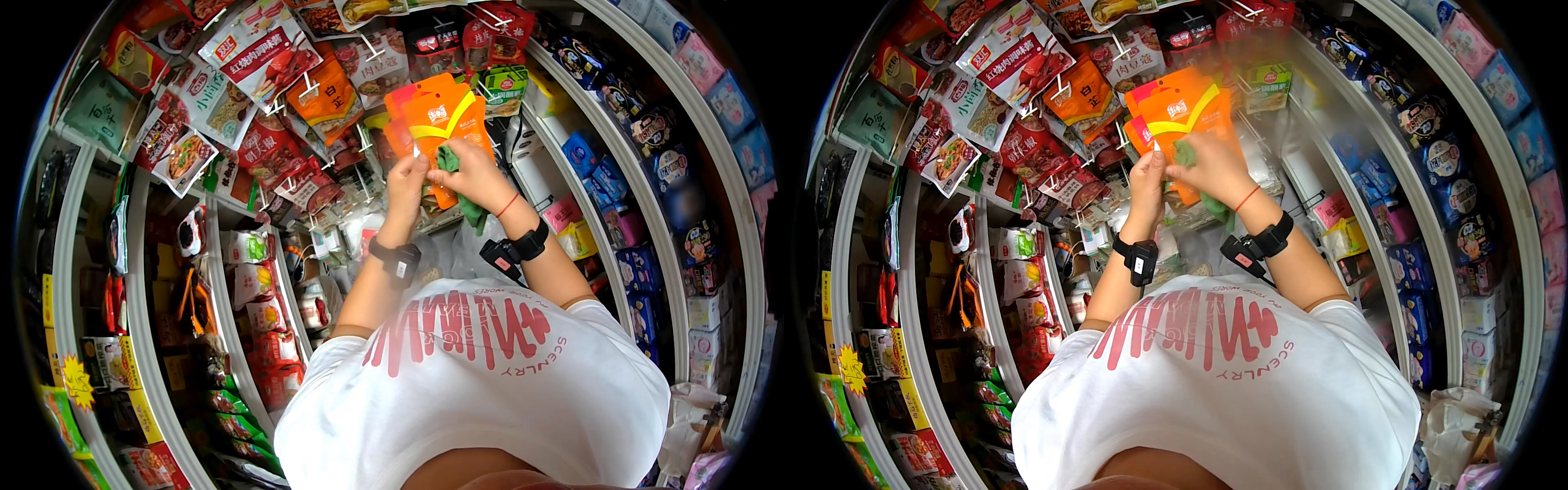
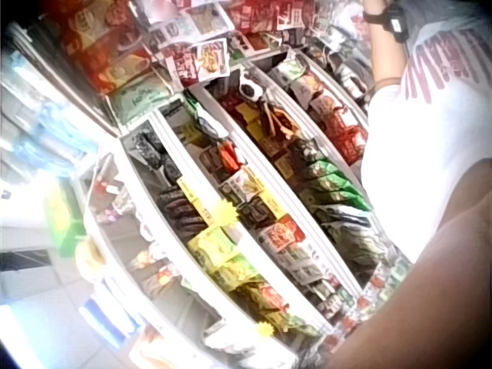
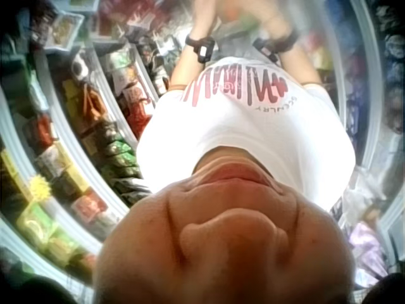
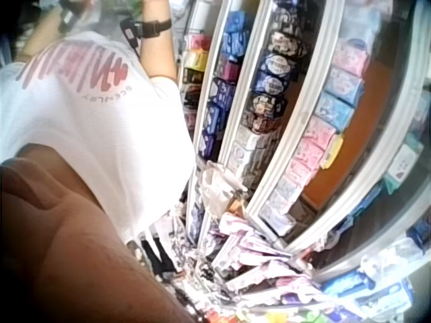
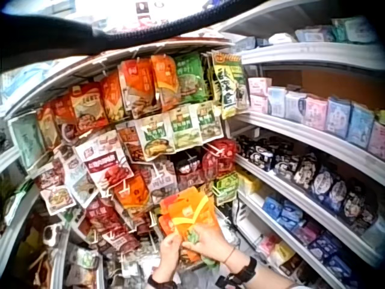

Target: The person wipes the front of various packaged food items on a store shelf using a green cloth. They handle multiple red and orange snack packets, cleaning the surface of each one individually before placing them back on the shelf.

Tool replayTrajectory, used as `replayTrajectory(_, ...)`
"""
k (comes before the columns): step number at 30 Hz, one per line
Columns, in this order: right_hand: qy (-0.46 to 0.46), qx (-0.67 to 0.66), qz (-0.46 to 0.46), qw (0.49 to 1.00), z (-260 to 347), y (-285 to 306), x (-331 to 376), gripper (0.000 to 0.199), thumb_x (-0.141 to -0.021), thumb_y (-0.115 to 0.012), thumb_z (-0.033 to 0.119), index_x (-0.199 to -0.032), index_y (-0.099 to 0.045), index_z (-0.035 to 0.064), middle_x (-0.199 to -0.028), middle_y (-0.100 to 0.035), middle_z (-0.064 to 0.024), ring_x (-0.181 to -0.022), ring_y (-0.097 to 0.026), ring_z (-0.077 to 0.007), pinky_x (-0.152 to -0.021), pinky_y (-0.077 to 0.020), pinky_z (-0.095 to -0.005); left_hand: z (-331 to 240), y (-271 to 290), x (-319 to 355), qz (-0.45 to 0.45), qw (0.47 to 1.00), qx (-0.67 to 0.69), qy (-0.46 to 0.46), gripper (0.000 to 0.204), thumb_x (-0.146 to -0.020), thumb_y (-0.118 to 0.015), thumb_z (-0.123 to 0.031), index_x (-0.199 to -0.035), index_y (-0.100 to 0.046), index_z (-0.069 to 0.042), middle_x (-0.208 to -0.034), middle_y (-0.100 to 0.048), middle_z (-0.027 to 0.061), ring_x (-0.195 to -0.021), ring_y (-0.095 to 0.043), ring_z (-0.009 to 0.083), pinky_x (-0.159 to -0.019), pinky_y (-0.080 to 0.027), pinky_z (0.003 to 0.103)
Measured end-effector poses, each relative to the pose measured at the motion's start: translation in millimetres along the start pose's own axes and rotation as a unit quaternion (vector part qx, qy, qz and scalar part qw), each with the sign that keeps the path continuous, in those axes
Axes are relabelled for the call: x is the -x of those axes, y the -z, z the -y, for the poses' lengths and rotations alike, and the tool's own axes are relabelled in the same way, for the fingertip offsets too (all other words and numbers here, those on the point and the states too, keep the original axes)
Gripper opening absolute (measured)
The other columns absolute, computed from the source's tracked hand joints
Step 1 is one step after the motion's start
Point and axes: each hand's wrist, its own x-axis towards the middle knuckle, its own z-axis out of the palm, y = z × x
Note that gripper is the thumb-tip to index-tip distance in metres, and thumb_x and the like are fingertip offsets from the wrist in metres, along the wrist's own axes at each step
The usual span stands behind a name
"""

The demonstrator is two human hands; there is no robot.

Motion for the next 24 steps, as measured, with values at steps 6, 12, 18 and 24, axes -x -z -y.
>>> replayTrajectory(6,-0.008,-0.026,0.066,0.997,-7,6,0,0.042,-0.074,-0.076,0.023,-0.102,-0.055,0.0001,-0.091,-0.059,-0.0159,-0.085,-0.059,-0.0294,-0.077,-0.0467,-0.0366,7,3,-10,-0.059,0.996,-0.058,0.024,0.028,-0.094,-0.058,-0.023,-0.072,-0.057,-0.006,-0.066,-0.046,-0.0079,-0.059,-0.036,0.0024,-0.054,-0.030,0.022)
replayTrajectory(12,-0.087,-0.048,-0.342,0.935,-13,28,-17,0.043,-0.074,-0.070,0.015,-0.109,-0.050,0.0022,-0.102,-0.054,-0.0143,-0.097,-0.052,-0.0324,-0.085,-0.0432,-0.0374,-5,-3,-7,-0.040,0.991,-0.129,0.015,0.033,-0.093,-0.059,-0.022,-0.064,-0.050,-0.008,-0.063,-0.042,-0.0095,-0.058,-0.033,0.0011,-0.051,-0.027,0.021)
replayTrajectory(18,0.149,-0.013,-0.089,0.985,8,1,-4,0.033,-0.068,-0.062,-0.004,-0.099,-0.055,0.0062,-0.099,-0.055,-0.0134,-0.098,-0.052,-0.0338,-0.085,-0.0432,-0.0399,1,-5,-14,-0.055,0.993,-0.108,0.010,0.026,-0.092,-0.061,-0.020,-0.072,-0.060,-0.003,-0.063,-0.050,-0.0048,-0.058,-0.041,0.0026,-0.051,-0.033,0.021)
replayTrajectory(24,0.018,0.045,0.019,0.999,-11,10,8,0.029,-0.076,-0.068,0.017,-0.098,-0.054,0.0035,-0.095,-0.054,-0.0147,-0.089,-0.057,-0.0344,-0.078,-0.0472,-0.0385,-1,17,-28,-0.138,0.989,0.000,-0.043,0.025,-0.095,-0.057,-0.023,-0.085,-0.064,0.000,-0.083,-0.063,-0.0001,-0.073,-0.053,0.0045,-0.067,-0.042,0.020)
